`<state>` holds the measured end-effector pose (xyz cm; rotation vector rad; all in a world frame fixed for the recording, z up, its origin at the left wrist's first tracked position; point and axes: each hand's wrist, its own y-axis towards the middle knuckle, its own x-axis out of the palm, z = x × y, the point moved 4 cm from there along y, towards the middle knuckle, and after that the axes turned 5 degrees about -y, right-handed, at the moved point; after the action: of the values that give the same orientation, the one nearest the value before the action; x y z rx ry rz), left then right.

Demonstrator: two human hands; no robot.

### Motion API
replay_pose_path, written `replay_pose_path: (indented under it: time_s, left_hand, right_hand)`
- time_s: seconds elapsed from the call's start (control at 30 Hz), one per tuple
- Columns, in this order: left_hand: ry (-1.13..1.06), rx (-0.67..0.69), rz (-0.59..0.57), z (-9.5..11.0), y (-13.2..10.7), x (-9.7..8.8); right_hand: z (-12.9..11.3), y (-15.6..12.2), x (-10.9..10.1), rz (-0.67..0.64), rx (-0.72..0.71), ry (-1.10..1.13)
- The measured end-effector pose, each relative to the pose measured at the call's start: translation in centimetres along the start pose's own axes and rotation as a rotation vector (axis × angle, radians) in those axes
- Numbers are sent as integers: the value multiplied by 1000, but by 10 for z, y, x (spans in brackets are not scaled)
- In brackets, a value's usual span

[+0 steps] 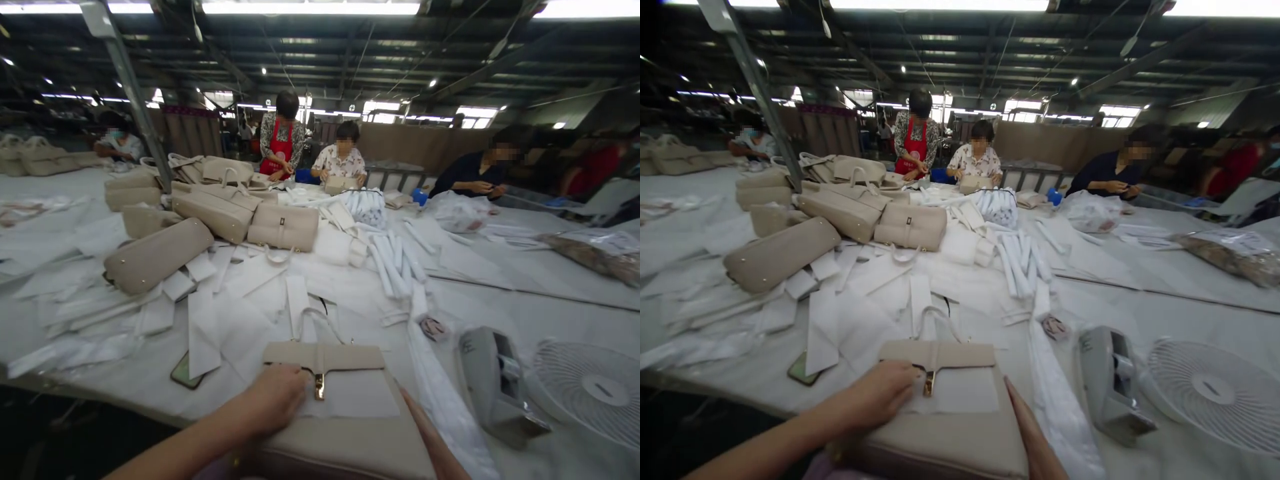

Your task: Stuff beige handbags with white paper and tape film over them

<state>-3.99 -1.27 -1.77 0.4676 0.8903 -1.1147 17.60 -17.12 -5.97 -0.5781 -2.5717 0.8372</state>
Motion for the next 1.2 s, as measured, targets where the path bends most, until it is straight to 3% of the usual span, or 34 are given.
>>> replay_pose_path:
  time_s: [0.1,0.17,0.23,0.3,0.43,0.57,0.73,0.97,1.1,1.2]
  left_hand:
    - [-198,-222,300,-47,-28,-4]
    - [-382,-434,393,-77,-48,5]
    - [-654,-579,328,-93,-62,23]
    - [-920,-616,238,-94,-66,38]
    - [-1204,-613,271,-81,-60,37]
    - [-1260,-642,278,-78,-46,15]
    - [-1295,-659,306,-97,-21,-6]
    - [-1309,-693,309,-134,13,6]
    - [-1337,-683,267,-147,20,17]
    - [-1186,-707,312,-155,17,17]
  right_hand:
    - [9,-6,-14,-23,98,90]
    - [16,-9,-21,58,116,50]
    - [22,-9,-21,101,138,-3]
    - [26,-4,-15,90,140,5]
    - [24,7,-10,75,90,58]
    - [14,13,-10,93,63,63]
    - [-7,32,-5,117,34,66]
    - [-11,77,-6,71,-6,108]
    - [-12,80,-8,42,-3,88]
    - [-19,77,-18,87,-69,-17]
